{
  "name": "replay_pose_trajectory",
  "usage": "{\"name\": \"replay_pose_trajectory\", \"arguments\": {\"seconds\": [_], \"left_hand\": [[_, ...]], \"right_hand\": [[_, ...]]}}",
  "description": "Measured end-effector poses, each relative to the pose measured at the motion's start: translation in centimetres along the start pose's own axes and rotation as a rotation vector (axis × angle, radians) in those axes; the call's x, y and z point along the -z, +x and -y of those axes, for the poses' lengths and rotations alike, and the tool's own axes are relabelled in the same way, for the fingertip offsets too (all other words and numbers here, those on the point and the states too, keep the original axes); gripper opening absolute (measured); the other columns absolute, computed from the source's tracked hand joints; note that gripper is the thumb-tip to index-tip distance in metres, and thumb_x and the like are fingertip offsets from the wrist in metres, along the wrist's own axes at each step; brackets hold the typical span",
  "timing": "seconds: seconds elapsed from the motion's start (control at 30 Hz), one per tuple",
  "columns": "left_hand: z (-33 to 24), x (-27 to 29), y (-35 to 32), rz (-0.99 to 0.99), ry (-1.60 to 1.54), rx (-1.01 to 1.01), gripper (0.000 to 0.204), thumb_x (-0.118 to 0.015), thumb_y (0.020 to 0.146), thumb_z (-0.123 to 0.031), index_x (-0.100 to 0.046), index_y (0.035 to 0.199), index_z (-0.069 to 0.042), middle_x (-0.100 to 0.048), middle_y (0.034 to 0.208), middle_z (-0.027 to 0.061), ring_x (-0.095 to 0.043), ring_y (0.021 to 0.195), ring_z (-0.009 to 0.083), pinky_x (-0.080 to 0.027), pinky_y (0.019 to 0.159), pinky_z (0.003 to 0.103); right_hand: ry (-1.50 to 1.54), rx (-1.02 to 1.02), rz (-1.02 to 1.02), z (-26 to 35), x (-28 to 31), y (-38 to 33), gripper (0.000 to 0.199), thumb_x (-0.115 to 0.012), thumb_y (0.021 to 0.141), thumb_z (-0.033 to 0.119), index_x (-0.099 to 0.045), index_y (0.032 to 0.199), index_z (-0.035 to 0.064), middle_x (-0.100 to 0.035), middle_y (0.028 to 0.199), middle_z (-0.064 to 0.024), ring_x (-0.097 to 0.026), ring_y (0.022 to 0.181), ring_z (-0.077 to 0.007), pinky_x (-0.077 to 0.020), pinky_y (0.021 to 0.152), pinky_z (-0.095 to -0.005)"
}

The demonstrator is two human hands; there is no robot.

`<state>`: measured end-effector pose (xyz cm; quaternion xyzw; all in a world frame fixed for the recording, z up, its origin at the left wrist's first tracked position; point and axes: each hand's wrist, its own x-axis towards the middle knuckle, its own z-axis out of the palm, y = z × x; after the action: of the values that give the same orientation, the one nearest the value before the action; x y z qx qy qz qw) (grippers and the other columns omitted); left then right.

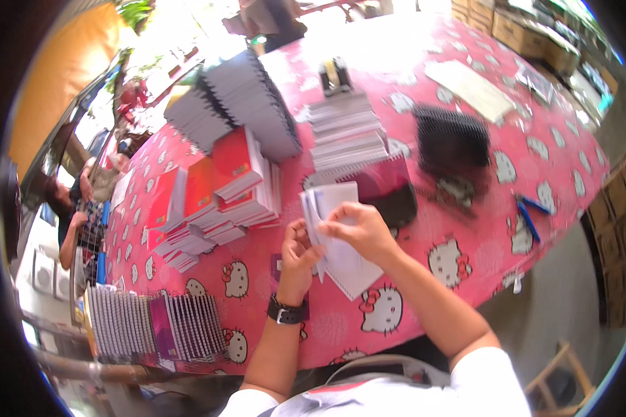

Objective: The person assembles notebooks by hand on a table, manually inserting a spiral binding coil into the punched holes of stacked paper and covers. They repeat this process with several notebooks, checking the alignment of the pages and the fit of the coil.

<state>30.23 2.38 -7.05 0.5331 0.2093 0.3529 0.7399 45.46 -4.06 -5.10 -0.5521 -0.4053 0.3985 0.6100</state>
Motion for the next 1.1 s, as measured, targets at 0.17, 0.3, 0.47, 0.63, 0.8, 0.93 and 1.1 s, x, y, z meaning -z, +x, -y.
{"name": "replay_pose_trajectory", "arguments": {"seconds": [0.17, 0.3, 0.47, 0.63, 0.8, 0.93, 1.1], "left_hand": [[-0.2, -0.4, -0.2, 0.025, 0.064, 0.020, 0.060, -0.076, 0.072, -0.014, -0.040, 0.118, -0.002, -0.054, 0.112, 0.0120, -0.054, 0.107, 0.0199, -0.048, 0.086, 0.032], [-0.2, -0.1, -0.1, 0.031, 0.038, 0.030, 0.058, -0.074, 0.074, -0.016, -0.040, 0.119, -0.003, -0.050, 0.115, 0.0096, -0.051, 0.108, 0.0178, -0.046, 0.088, 0.031], [-0.1, 0.0, -0.4, 0.000, 0.081, 0.021, 0.059, -0.074, 0.074, -0.019, -0.039, 0.119, -0.003, -0.049, 0.116, 0.0117, -0.051, 0.108, 0.0186, -0.046, 0.088, 0.032], [0.9, 0.0, 0.1, -0.013, 0.128, 0.009, 0.062, -0.076, 0.073, -0.023, -0.039, 0.119, -0.002, -0.049, 0.116, 0.0134, -0.053, 0.106, 0.0198, -0.047, 0.085, 0.032], [0.8, -0.1, 0.0, -0.018, 0.155, -0.026, 0.070, -0.080, 0.069, -0.029, -0.039, 0.118, 0.000, -0.051, 0.113, 0.0158, -0.056, 0.101, 0.0208, -0.051, 0.078, 0.031], [0.6, -0.4, -0.1, 0.002, 0.195, -0.020, 0.069, -0.080, 0.069, -0.025, -0.039, 0.119, -0.002, -0.052, 0.113, 0.0137, -0.056, 0.102, 0.0206, -0.051, 0.079, 0.032], [-0.4, -0.3, -0.3, 0.046, 0.170, 0.049, 0.067, -0.079, 0.071, -0.018, -0.038, 0.121, -0.003, -0.052, 0.114, 0.0125, -0.054, 0.105, 0.0198, -0.050, 0.081, 0.032]], "right_hand": [[-0.084, 0.057, 0.020, 0.7, 0.1, -0.8, 0.022, -0.071, 0.079, 0.023, -0.063, 0.082, 0.0021, -0.061, 0.078, -0.0012, -0.054, 0.074, -0.0064, -0.0446, 0.064, -0.0217], [-0.003, 0.012, -0.033, 0.4, -0.5, -1.0, 0.023, -0.067, 0.083, 0.018, -0.060, 0.098, 0.0021, -0.061, 0.083, -0.0031, -0.054, 0.080, -0.0075, -0.0451, 0.069, -0.0231], [0.129, 0.241, -0.181, 1.2, -3.1, -1.5, 0.034, -0.056, 0.087, 0.005, -0.048, 0.121, 0.0028, -0.059, 0.095, -0.0075, -0.055, 0.083, -0.0094, -0.0451, 0.073, -0.0234], [-0.131, 0.223, 0.061, -1.0, 0.1, -0.9, 0.019, -0.056, 0.087, 0.003, -0.058, 0.106, 0.0020, -0.058, 0.089, -0.0039, -0.051, 0.077, -0.0045, -0.0403, 0.063, -0.0192], [0.088, 0.060, 0.052, 0.7, -1.0, -1.4, 0.011, -0.064, 0.084, 0.009, -0.061, 0.091, 0.0019, -0.056, 0.082, -0.0011, -0.051, 0.073, -0.0039, -0.0407, 0.060, -0.0193], [-0.032, 0.065, 0.045, 0.3, -0.2, -1.2, 0.021, -0.073, 0.077, 0.016, -0.061, 0.087, 0.0021, -0.057, 0.080, -0.0006, -0.052, 0.071, -0.0055, -0.0437, 0.062, -0.0209], [-0.023, 0.048, 0.074, 0.5, 0.0, -1.1, 0.029, -0.078, 0.072, 0.021, -0.060, 0.085, 0.0025, -0.057, 0.081, -0.0008, -0.053, 0.074, -0.0069, -0.0454, 0.064, -0.0225]]}}
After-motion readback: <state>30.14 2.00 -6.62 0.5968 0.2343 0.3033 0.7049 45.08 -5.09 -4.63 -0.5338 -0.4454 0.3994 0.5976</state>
